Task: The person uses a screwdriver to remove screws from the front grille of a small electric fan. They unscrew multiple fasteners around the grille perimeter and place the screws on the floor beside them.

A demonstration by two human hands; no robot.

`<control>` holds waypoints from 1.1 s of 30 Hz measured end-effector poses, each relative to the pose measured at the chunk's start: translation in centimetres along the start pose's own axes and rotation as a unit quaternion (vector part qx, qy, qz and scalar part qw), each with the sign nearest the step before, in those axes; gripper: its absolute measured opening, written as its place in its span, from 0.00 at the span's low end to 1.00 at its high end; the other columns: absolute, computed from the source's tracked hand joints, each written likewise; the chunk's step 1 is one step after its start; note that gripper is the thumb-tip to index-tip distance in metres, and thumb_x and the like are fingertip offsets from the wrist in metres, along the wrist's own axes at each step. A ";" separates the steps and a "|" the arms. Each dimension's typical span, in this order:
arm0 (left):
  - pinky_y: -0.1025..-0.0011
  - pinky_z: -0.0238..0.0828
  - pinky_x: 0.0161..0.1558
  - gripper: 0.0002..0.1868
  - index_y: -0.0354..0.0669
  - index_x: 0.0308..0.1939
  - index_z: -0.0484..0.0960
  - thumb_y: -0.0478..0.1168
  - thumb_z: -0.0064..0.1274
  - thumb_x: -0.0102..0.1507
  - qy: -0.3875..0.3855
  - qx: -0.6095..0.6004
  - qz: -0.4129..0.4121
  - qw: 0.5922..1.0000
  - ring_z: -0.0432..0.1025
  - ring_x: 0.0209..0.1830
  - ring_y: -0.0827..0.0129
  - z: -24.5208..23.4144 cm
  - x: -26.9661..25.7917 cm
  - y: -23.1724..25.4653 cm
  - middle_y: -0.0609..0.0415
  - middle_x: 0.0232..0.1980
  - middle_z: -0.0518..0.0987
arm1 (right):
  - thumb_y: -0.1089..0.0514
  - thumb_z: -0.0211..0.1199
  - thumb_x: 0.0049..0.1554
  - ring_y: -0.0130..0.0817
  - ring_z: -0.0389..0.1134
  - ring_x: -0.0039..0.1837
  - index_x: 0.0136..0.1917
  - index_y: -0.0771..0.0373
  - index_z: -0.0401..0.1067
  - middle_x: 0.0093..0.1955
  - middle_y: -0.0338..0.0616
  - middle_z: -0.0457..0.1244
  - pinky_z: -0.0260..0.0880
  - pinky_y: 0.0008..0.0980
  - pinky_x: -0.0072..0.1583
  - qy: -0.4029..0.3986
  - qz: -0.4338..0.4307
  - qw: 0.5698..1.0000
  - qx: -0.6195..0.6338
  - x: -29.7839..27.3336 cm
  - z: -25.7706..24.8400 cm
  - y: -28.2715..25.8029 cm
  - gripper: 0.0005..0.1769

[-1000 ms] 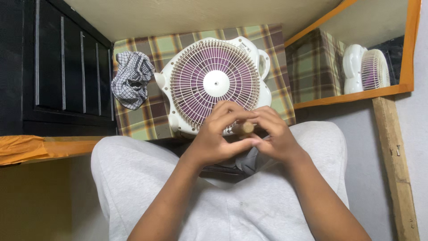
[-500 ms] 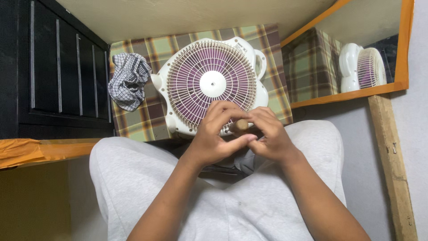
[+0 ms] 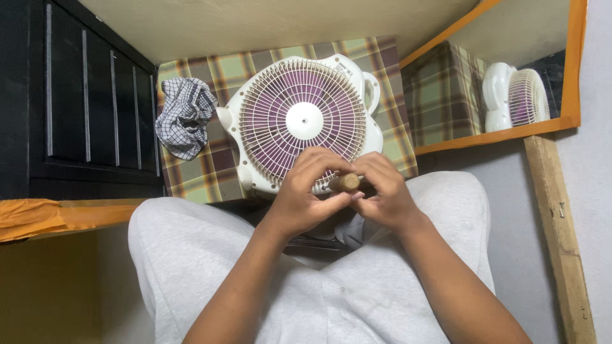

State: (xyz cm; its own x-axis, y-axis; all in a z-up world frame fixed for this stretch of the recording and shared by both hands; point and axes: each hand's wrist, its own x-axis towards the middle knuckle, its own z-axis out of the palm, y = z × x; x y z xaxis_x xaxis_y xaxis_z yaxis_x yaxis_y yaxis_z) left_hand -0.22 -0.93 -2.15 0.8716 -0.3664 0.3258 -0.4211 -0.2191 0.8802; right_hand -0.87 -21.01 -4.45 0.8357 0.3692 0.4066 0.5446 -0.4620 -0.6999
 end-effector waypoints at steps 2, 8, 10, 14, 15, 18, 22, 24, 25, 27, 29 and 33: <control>0.63 0.71 0.67 0.22 0.44 0.54 0.83 0.39 0.67 0.57 -0.004 -0.007 0.020 1.000 0.74 0.61 0.63 -0.3 -0.1 0.2 0.54 0.55 0.83 | 0.59 0.71 0.50 0.39 0.69 0.57 0.50 0.66 0.74 0.49 0.46 0.69 0.69 0.39 0.60 -0.012 -0.014 1.000 0.005 0.0 -0.2 -0.2 0.15; 0.63 0.68 0.70 0.20 0.44 0.56 0.85 0.39 0.66 0.60 -0.012 0.004 0.027 1.000 0.72 0.65 0.62 -0.4 -0.5 0.3 0.56 0.57 0.85 | 0.61 0.69 0.51 0.42 0.69 0.59 0.48 0.65 0.73 0.48 0.46 0.68 0.67 0.42 0.62 -0.015 -0.038 0.999 -0.001 0.2 -0.2 -0.8 0.12; 0.62 0.68 0.68 0.18 0.44 0.50 0.87 0.40 0.69 0.57 -0.004 0.016 0.026 1.000 0.73 0.63 0.61 -0.5 -0.6 0.5 0.56 0.53 0.86 | 0.59 0.70 0.49 0.44 0.67 0.58 0.50 0.69 0.72 0.51 0.52 0.67 0.66 0.43 0.60 0.011 -0.053 0.999 -0.006 -0.2 0.0 -1.2 0.18; 0.62 0.70 0.63 0.17 0.43 0.45 0.86 0.42 0.70 0.55 -0.002 0.025 0.016 1.000 0.73 0.60 0.61 -0.7 -0.2 1.3 0.54 0.49 0.85 | 0.58 0.70 0.52 0.41 0.69 0.57 0.50 0.67 0.72 0.51 0.47 0.68 0.66 0.42 0.61 0.042 -0.033 0.998 -0.033 -0.5 0.9 -1.1 0.15; 0.62 0.70 0.63 0.17 0.43 0.45 0.86 0.42 0.70 0.55 -0.002 0.029 0.013 0.999 0.73 0.59 0.61 -0.8 0.0 1.8 0.53 0.49 0.84 | 0.59 0.69 0.54 0.42 0.68 0.57 0.51 0.68 0.72 0.51 0.48 0.67 0.66 0.42 0.61 0.047 -0.024 0.998 -0.035 -0.7 1.1 -1.2 0.15; 0.62 0.69 0.62 0.15 0.42 0.47 0.86 0.42 0.66 0.58 -0.028 0.035 0.002 0.999 0.73 0.58 0.61 -1.9 0.5 2.8 0.53 0.48 0.85 | 0.61 0.69 0.54 0.42 0.69 0.58 0.48 0.65 0.72 0.51 0.47 0.68 0.66 0.42 0.62 0.053 -0.020 0.998 -0.037 -0.7 1.3 -0.9 0.10; 0.60 0.65 0.61 0.14 0.44 0.50 0.86 0.43 0.60 0.62 -0.077 0.091 -0.006 0.993 0.72 0.57 0.60 -3.4 1.0 4.0 0.55 0.47 0.85 | 0.65 0.67 0.55 0.44 0.69 0.60 0.50 0.65 0.73 0.51 0.48 0.68 0.66 0.42 0.64 0.050 -0.004 0.998 -0.045 -1.1 1.4 -1.3 0.09; 0.60 0.64 0.61 0.15 0.45 0.50 0.86 0.43 0.61 0.61 -0.103 0.120 0.009 0.987 0.71 0.58 0.59 -3.9 1.2 4.5 0.54 0.50 0.83 | 0.65 0.67 0.54 0.47 0.68 0.60 0.53 0.66 0.73 0.52 0.49 0.68 0.65 0.43 0.63 0.039 -0.001 0.998 -0.045 -1.3 1.3 -1.8 0.13; 0.59 0.63 0.61 0.15 0.46 0.50 0.86 0.44 0.61 0.60 -0.115 0.134 0.016 0.984 0.70 0.58 0.58 -4.0 1.3 4.7 0.53 0.51 0.83 | 0.65 0.67 0.53 0.48 0.67 0.61 0.54 0.67 0.74 0.52 0.50 0.68 0.65 0.43 0.63 0.033 0.001 0.998 -0.045 -1.2 1.3 -2.2 0.14; 0.60 0.63 0.61 0.15 0.49 0.50 0.87 0.45 0.60 0.61 -0.134 0.125 -0.024 0.983 0.70 0.57 0.60 -4.1 1.3 5.2 0.54 0.51 0.82 | 0.66 0.66 0.53 0.48 0.68 0.61 0.55 0.67 0.74 0.53 0.50 0.68 0.65 0.43 0.63 0.030 0.034 0.998 -0.036 -1.2 1.4 -3.1 0.15; 0.61 0.63 0.60 0.14 0.51 0.50 0.87 0.46 0.60 0.61 -0.146 0.121 -0.052 0.980 0.69 0.56 0.60 -4.1 1.5 5.5 0.55 0.50 0.81 | 0.65 0.67 0.52 0.48 0.67 0.61 0.56 0.67 0.73 0.54 0.51 0.67 0.65 0.43 0.63 0.028 0.061 0.997 -0.030 -1.1 1.1 -3.8 0.17; 0.61 0.62 0.60 0.14 0.51 0.48 0.88 0.48 0.61 0.60 -0.158 0.125 -0.068 0.977 0.69 0.56 0.60 -4.1 1.4 5.7 0.56 0.49 0.82 | 0.60 0.71 0.48 0.46 0.68 0.58 0.52 0.66 0.74 0.51 0.49 0.68 0.66 0.42 0.60 0.053 0.102 0.992 -0.049 -1.4 1.0 -5.5 0.18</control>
State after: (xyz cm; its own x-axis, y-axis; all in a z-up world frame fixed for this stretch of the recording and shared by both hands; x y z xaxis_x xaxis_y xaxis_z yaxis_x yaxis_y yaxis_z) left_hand -0.40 1.02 4.74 0.8193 -0.5709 0.0531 -0.3887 -0.4851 0.7833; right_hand -5.08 -18.19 -1.76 0.9291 0.1758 0.3254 0.3634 -0.5970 -0.7152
